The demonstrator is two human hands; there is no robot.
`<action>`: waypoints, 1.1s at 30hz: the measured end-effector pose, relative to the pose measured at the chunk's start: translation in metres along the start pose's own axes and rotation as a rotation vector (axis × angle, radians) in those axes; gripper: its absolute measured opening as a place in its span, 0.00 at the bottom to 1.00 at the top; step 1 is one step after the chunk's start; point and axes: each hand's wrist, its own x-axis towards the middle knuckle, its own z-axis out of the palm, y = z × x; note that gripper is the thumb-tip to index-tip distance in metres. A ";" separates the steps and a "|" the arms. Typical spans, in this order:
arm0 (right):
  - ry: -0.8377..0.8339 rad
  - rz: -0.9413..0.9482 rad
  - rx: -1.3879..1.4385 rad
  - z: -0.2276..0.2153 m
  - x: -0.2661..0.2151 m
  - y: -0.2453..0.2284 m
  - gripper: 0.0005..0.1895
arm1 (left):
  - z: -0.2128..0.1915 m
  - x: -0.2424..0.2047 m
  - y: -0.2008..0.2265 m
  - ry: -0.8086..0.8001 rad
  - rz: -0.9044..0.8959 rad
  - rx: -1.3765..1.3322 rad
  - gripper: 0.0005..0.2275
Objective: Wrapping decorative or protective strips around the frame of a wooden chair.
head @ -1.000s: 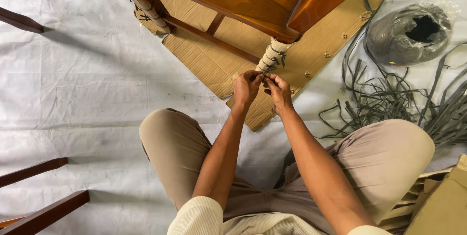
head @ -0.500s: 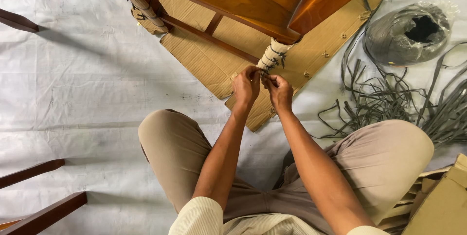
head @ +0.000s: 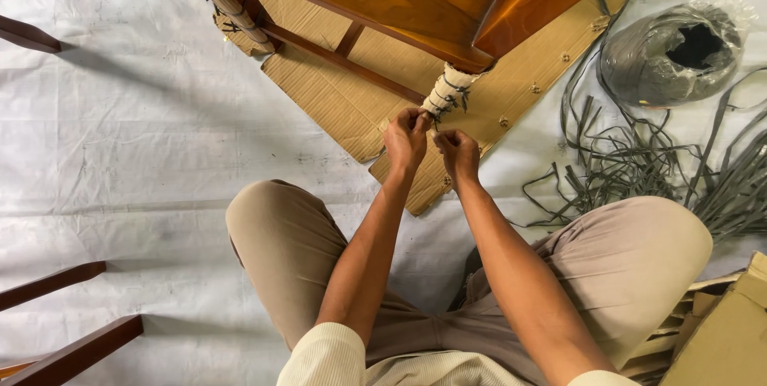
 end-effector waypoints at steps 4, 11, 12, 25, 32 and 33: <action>-0.033 -0.003 0.070 0.004 0.013 0.025 0.10 | 0.007 0.003 -0.013 -0.013 -0.038 -0.124 0.11; -0.130 0.117 0.266 0.006 0.014 0.030 0.07 | 0.007 -0.002 -0.013 -0.001 0.064 -0.097 0.10; -0.133 0.105 0.254 0.007 0.012 0.027 0.08 | 0.007 -0.002 -0.013 -0.002 0.078 -0.101 0.10; -0.096 0.031 -0.117 -0.006 -0.010 0.047 0.14 | 0.002 -0.019 -0.026 -0.116 0.265 -0.035 0.10; -0.111 -0.067 -0.375 -0.021 -0.019 0.061 0.15 | 0.007 -0.019 -0.054 -0.060 0.268 -0.039 0.08; -0.117 -0.078 -0.386 -0.024 -0.021 0.062 0.14 | 0.007 -0.020 -0.057 -0.052 0.243 0.011 0.08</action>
